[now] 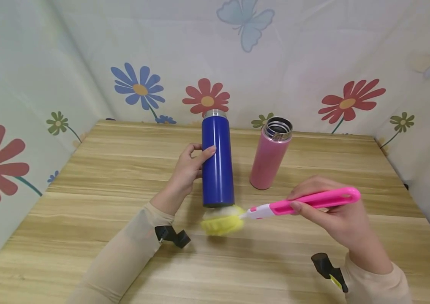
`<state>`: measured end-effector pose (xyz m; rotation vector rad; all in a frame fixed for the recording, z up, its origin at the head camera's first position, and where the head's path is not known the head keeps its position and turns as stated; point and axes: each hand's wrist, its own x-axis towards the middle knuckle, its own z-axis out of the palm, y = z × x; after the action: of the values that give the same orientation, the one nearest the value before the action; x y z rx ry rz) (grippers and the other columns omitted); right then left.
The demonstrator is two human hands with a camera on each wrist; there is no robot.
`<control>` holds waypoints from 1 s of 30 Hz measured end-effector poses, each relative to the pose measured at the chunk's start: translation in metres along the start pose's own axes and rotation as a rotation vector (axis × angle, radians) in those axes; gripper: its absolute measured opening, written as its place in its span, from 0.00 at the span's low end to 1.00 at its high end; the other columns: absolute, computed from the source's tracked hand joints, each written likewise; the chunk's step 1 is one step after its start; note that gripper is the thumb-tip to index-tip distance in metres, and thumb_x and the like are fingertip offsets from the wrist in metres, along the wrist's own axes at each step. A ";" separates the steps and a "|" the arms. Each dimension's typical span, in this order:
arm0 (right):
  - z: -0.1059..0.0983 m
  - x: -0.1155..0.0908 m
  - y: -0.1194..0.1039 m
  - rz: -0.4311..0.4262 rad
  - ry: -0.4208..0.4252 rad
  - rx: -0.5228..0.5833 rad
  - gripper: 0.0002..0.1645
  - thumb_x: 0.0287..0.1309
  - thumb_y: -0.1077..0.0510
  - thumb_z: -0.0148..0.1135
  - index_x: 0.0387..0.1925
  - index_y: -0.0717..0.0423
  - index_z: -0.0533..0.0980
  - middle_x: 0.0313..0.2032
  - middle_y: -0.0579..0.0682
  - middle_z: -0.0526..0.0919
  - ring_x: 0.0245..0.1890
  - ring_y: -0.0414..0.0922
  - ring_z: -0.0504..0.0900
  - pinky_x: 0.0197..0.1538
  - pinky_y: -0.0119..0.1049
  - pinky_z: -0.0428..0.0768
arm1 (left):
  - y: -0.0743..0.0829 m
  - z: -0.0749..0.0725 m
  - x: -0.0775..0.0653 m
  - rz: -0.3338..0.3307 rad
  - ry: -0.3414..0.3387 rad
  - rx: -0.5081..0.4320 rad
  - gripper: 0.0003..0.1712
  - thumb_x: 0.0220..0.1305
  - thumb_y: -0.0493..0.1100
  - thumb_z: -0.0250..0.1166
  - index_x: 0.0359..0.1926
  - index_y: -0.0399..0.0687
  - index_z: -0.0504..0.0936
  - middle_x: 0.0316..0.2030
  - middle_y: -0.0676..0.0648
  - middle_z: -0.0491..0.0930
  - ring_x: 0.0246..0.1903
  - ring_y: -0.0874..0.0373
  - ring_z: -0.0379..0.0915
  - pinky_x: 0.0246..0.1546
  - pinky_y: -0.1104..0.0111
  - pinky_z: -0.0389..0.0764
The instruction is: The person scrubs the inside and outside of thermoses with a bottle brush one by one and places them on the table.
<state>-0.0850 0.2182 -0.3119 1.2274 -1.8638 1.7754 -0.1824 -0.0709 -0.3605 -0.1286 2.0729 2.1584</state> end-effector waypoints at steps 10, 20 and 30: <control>-0.011 -0.004 -0.012 0.054 0.104 -0.033 0.09 0.44 0.81 0.64 0.32 0.76 0.80 0.32 0.53 0.87 0.38 0.43 0.83 0.44 0.24 0.80 | -0.001 -0.001 0.001 -0.006 0.009 -0.003 0.36 0.58 0.59 0.66 0.59 0.45 0.64 0.47 0.36 0.78 0.36 0.50 0.80 0.33 0.65 0.83; -0.021 -0.008 -0.020 0.120 0.222 -0.039 0.10 0.45 0.84 0.59 0.33 0.78 0.79 0.33 0.54 0.87 0.38 0.43 0.83 0.45 0.23 0.80 | -0.004 -0.001 0.003 -0.016 0.027 -0.029 0.35 0.58 0.59 0.66 0.58 0.45 0.64 0.46 0.36 0.79 0.33 0.52 0.80 0.31 0.66 0.83; -0.019 -0.009 -0.025 0.117 0.294 0.019 0.12 0.48 0.86 0.52 0.33 0.80 0.78 0.35 0.57 0.87 0.39 0.45 0.83 0.46 0.27 0.79 | -0.005 -0.001 0.004 -0.032 0.037 -0.045 0.35 0.59 0.59 0.65 0.58 0.44 0.64 0.47 0.35 0.79 0.34 0.52 0.80 0.32 0.66 0.84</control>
<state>-0.0680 0.2422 -0.2983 0.8232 -1.7812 1.9182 -0.1857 -0.0711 -0.3664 -0.2075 2.0273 2.2013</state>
